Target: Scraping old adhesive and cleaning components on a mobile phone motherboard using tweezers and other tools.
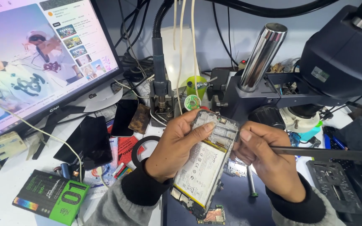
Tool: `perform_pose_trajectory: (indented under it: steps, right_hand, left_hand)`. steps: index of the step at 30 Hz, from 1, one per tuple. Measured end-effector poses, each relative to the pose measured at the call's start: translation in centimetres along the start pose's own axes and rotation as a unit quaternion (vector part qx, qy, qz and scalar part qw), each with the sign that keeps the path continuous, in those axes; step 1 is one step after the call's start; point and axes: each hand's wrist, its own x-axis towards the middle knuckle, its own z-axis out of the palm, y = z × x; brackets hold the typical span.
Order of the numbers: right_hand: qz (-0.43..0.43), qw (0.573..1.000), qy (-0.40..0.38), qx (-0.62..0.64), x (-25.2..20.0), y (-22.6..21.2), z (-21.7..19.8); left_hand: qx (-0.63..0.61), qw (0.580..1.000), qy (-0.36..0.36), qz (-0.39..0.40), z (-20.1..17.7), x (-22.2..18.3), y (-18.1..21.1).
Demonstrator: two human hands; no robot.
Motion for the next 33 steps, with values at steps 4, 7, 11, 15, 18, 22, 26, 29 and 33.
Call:
perform_pose_trajectory:
  steps: [4, 7, 11, 15, 18, 22, 26, 29, 33]
  right_hand:
    - [0.003, 0.999, 0.014, -0.045, 0.0, -0.1, 0.1]
    - [0.006, 0.994, 0.012, -0.105, 0.1, -0.5, -0.1]
    - [0.023, 0.968, 0.004, -0.250, 0.0, -1.8, -0.2]
    - [0.002, 0.954, -0.021, -0.298, 0.1, -2.3, -0.3]
    - [-0.004, 0.950, -0.025, -0.311, 0.1, -2.1, -0.6]
    - [0.031, 0.943, -0.028, -0.329, 0.0, -1.8, -1.2]
    - [0.051, 0.946, -0.035, -0.317, 0.1, -1.7, -1.5]
    - [0.034, 0.943, -0.038, -0.330, 0.3, -2.0, -1.2]
    - [0.017, 0.956, -0.037, -0.291, 0.4, -1.8, -1.0]
  left_hand:
    - [0.034, 0.999, 0.005, 0.006, 0.2, -0.2, 0.6]
    - [0.102, 0.994, 0.012, 0.042, 0.4, -0.4, 1.1]
    - [0.208, 0.972, 0.015, 0.113, 0.8, -0.7, 2.0]
    - [0.230, 0.964, 0.012, 0.132, 0.8, -0.8, 2.1]
    - [0.241, 0.962, 0.029, 0.124, 0.7, -0.8, 2.0]
    - [0.248, 0.961, 0.019, 0.123, 0.8, -0.9, 2.3]
    - [0.233, 0.970, 0.024, 0.067, 0.6, -0.9, 2.4]
    - [0.226, 0.971, 0.025, 0.069, 0.4, -0.9, 2.2]
    - [0.199, 0.978, 0.023, 0.059, 0.4, -0.9, 2.2]
